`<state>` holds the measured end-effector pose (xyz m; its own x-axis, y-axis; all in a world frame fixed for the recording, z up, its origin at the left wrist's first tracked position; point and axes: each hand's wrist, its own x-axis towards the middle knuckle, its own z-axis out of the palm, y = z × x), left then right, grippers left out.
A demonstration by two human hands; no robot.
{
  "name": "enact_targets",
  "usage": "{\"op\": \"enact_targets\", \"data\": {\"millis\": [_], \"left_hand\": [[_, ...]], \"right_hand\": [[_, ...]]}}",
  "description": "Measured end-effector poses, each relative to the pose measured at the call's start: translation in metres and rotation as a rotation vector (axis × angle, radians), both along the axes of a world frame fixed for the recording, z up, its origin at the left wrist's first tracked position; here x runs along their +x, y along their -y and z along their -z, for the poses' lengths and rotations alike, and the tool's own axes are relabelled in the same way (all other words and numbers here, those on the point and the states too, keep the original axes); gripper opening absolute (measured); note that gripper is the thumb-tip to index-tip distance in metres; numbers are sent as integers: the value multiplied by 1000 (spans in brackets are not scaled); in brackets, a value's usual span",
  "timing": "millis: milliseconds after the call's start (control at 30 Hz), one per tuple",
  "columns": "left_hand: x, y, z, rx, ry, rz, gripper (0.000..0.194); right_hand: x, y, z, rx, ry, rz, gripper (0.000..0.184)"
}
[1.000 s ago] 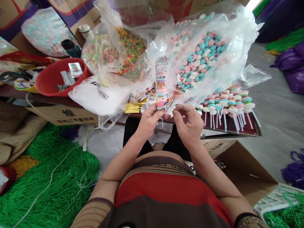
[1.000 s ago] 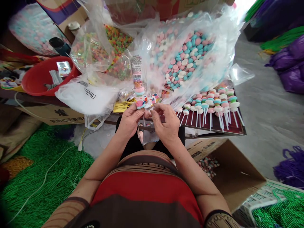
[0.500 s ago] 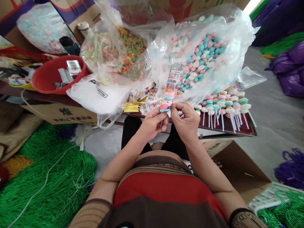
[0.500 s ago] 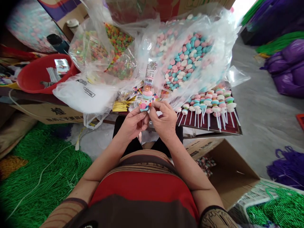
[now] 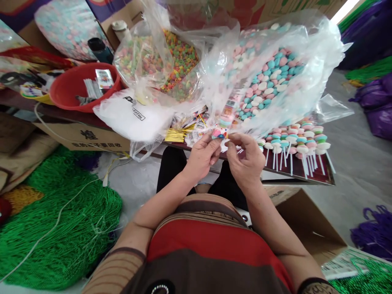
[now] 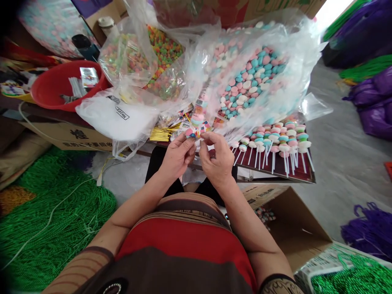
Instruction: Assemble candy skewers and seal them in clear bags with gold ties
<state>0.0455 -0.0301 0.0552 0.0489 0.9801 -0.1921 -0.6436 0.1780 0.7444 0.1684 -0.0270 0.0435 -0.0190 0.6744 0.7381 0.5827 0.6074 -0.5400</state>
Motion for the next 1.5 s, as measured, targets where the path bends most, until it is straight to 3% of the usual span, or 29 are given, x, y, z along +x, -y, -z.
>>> {"op": "enact_targets", "data": {"millis": [167,333,600,933,1067,1200,1300,1400,1500], "left_hand": [[-4,2,1,32,-77,43,13],[-6,6,5,38,-43,72,15],[-6,5,6,18,11,91,20],[5,0,18,-111,19,-63,32],[6,-4,23,-131,42,-82,32],[1,-6,31,-55,-15,-44,35],[-5,-4,36,50,-173,-82,34],[-9,0,35,143,-425,-144,35],[-9,4,32,200,-527,-136,41]], "right_hand": [[-1,-4,9,20,81,-3,20],[3,-13,11,-4,179,39,17],[10,-25,12,5,291,-10,17],[7,-23,19,94,392,16,14],[5,-19,25,64,394,-6,15],[6,-19,28,-75,274,-76,11],[7,-22,27,-306,-18,-179,11],[4,-26,27,-479,-365,-287,30],[-2,-30,31,-512,-519,-323,42]]}}
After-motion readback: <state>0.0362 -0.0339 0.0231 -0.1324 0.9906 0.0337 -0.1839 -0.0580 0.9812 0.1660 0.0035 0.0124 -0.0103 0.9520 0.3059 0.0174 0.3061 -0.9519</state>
